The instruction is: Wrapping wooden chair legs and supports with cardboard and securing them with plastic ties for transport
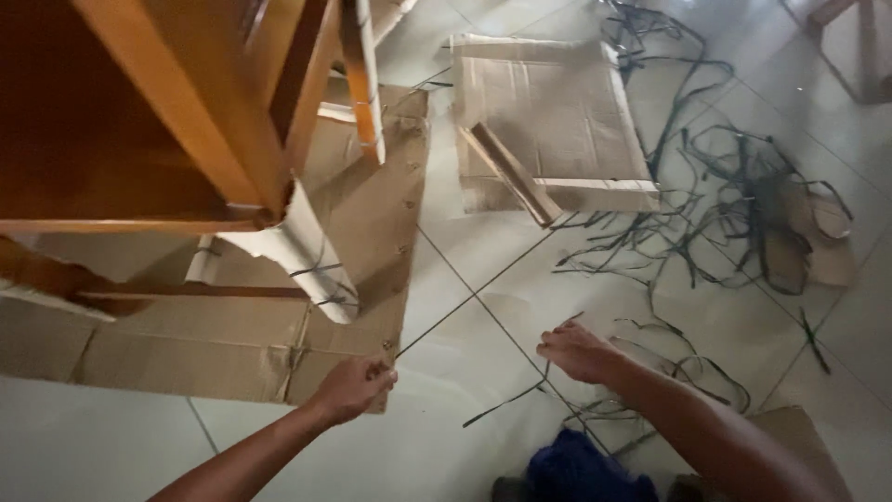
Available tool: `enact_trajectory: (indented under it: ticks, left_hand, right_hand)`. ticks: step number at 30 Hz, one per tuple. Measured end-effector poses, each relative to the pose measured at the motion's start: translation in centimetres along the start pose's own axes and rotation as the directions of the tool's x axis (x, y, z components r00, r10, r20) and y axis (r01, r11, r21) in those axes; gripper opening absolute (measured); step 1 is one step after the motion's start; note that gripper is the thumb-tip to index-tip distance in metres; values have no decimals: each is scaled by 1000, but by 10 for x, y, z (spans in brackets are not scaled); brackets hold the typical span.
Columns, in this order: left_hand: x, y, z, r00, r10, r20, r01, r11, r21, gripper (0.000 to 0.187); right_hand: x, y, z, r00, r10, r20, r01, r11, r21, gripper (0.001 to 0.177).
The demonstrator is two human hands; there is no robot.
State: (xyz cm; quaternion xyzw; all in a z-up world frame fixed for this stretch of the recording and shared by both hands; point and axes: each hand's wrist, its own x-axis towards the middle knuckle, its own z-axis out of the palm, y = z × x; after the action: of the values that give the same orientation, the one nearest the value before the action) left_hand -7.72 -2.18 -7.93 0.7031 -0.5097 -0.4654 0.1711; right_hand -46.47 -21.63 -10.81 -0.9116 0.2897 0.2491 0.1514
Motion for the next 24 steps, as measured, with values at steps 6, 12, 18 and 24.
enact_trajectory:
  ticks: [6,12,18,24]
  left_hand:
    - [11,12,12,998,49,46,-49,999,10,28]
    - [17,26,18,994,84,64,-85,996,9,28]
    - [12,34,16,993,100,56,-100,995,1,29]
    - [-5,48,5,994,106,16,-106,994,-2,30]
  right_hand:
    - [-10,-8,-1,996,4,-90,6,994,110,11]
    - [-16,-17,-10,983,-11,-184,48,979,197,8]
    - [3,-36,-41,959,-51,-277,127,956,264,8]
    - [28,-83,-80,918,-111,-380,239,920,310,9]
